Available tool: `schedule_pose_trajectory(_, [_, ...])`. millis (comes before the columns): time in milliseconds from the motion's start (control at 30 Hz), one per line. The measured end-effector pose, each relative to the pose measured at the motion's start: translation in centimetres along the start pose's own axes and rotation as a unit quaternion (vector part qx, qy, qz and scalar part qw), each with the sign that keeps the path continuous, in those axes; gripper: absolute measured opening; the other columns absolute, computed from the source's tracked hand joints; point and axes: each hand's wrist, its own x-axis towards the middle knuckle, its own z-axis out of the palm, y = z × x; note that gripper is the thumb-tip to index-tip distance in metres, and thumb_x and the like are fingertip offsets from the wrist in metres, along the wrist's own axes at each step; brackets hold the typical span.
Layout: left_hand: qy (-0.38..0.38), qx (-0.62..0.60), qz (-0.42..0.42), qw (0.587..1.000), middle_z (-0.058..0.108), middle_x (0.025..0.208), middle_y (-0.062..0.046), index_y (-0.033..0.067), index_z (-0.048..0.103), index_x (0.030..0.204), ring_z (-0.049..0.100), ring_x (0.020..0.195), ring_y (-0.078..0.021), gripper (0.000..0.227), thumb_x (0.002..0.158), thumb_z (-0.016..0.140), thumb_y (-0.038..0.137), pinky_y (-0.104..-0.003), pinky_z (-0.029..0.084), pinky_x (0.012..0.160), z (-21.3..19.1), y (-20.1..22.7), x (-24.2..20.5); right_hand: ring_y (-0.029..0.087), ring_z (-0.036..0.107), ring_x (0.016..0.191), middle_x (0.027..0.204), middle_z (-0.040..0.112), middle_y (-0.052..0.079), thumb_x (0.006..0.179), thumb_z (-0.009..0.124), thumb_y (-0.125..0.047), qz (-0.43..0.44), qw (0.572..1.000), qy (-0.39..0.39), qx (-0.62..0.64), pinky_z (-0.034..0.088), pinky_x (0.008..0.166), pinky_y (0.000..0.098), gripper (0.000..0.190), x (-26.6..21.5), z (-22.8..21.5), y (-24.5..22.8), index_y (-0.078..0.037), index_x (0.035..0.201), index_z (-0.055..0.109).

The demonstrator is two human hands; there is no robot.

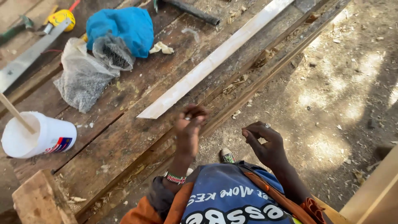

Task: Applying white wood glue to a long wooden plank using a small wooden stick as an applicator in a workshop.

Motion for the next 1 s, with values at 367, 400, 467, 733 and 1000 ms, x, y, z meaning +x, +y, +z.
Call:
schedule_pose_trajectory(367, [-0.092,-0.214,-0.152,0.961,0.06,0.139,-0.019,0.0041,0.052,0.137,0.06,0.129,-0.0314,0.051,0.088,0.057,-0.007,-0.045,0.049,0.112,6.4,-10.5,7.7,0.02,0.073,0.061,0.074,0.072,0.014,0.092,0.074,-0.007,0.054,0.996,0.077,-0.004,0.058,0.057,0.0327,0.008,1.7,-9.5,5.5,-0.002,0.093,0.08])
schedule_pose_trajectory(400, [-0.08,-0.218,-0.16,0.959,0.063,0.138,-0.016,0.0077,0.056,0.133,0.062,0.127,-0.0297,0.051,0.085,0.056,-0.007,-0.043,0.051,0.11,6.9,-11.0,7.4,0.02,0.073,0.061,0.075,0.073,0.013,0.093,0.074,-0.008,0.071,0.994,0.084,-0.002,0.059,0.057,0.0332,0.009,1.9,-10.5,6.0,-0.002,0.093,0.08])
schedule_pose_trajectory(467, [-0.07,-0.203,-0.163,0.963,0.064,0.137,-0.016,0.0082,0.056,0.134,0.062,0.127,-0.0295,0.053,0.084,0.056,-0.007,-0.044,0.05,0.111,7.6,-11.9,6.8,0.02,0.072,0.062,0.076,0.073,0.014,0.094,0.073,-0.008,0.088,0.992,0.093,0.012,0.059,0.058,0.0331,0.01,2.4,-11.7,6.8,-0.001,0.094,0.08])
schedule_pose_trajectory(733, [-0.082,-0.068,-0.152,0.983,0.07,0.116,-0.024,-0.0037,0.06,0.123,0.069,0.108,-0.0351,0.04,0.083,0.059,-0.006,-0.043,0.058,0.097,8.1,-10.7,5.0,0.018,0.068,0.06,0.074,0.075,0.013,0.098,0.063,-0.028,0.172,0.98,0.101,0.018,0.057,0.056,0.0293,0.034,9.9,-13.4,8.7,0.003,0.094,0.077])
schedule_pose_trajectory(1000, [-0.166,0.071,-0.197,0.964,0.075,0.116,-0.021,-0.0021,0.064,0.118,0.074,0.104,-0.0309,0.041,0.077,0.062,-0.007,-0.04,0.058,0.094,6.7,-13.4,6.9,0.022,0.071,0.067,0.085,0.074,0.015,0.11,0.048,-0.033,0.154,0.95,0.255,0.089,0.061,0.067,0.0339,0.045,20.4,-14.4,8.8,0.003,0.105,0.074])
